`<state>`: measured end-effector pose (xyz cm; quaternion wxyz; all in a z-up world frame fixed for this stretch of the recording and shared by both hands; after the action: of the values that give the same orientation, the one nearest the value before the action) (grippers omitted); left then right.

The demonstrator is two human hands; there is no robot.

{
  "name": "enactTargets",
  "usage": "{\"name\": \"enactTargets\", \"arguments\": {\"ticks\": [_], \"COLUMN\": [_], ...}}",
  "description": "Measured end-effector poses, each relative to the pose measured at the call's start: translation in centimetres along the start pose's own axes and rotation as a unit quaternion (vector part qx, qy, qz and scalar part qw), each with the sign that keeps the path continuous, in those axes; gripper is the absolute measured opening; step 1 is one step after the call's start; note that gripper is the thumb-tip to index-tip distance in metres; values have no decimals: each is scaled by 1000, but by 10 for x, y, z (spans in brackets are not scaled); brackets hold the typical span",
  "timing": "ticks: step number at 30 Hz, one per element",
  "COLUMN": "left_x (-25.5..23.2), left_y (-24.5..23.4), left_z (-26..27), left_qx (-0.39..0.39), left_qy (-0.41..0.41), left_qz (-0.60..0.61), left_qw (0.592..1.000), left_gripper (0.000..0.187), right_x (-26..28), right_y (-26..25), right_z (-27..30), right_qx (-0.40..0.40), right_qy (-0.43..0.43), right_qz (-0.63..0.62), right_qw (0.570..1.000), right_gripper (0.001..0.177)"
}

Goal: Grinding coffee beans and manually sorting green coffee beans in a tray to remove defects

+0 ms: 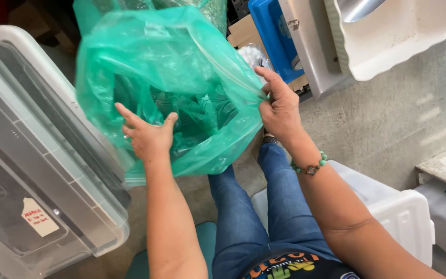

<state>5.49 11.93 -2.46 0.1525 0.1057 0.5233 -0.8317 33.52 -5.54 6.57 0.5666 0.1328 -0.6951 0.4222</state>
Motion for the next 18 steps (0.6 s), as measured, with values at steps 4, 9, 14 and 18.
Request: {"name": "enactTargets", "arguments": {"ticks": [4, 9, 14, 18], "left_x": [16, 45, 28, -10], "left_y": [31, 77, 43, -26], "left_z": [-13, -52, -33, -11], "left_qx": [72, 40, -40, -62], "left_qy": [-14, 45, 97, 128], "left_qz": [-48, -44, 101, 77], "left_qw": [996, 997, 989, 987], "left_gripper": [121, 79, 70, 72], "right_x": [-3, 75, 6, -88], "right_y": [-14, 20, 139, 178], "right_z": [8, 30, 4, -51], "right_qx": [-26, -98, 279, 464], "right_qy": [-55, -420, -266, -50], "right_qz": [77, 293, 108, 277], "right_qw": [995, 854, 916, 840], "right_gripper": [76, 28, 33, 51]}}
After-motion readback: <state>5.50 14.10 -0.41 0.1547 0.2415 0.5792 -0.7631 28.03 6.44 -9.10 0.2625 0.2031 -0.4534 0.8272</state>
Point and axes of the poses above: each hand's wrist, its own z-axis away from the middle knuckle, its own y-axis out of the palm, x = y × z, the point moved 6 cm from there along -z, towards the middle knuckle, and after that the axes turned 1 degree about y, right-handed, at the moved point
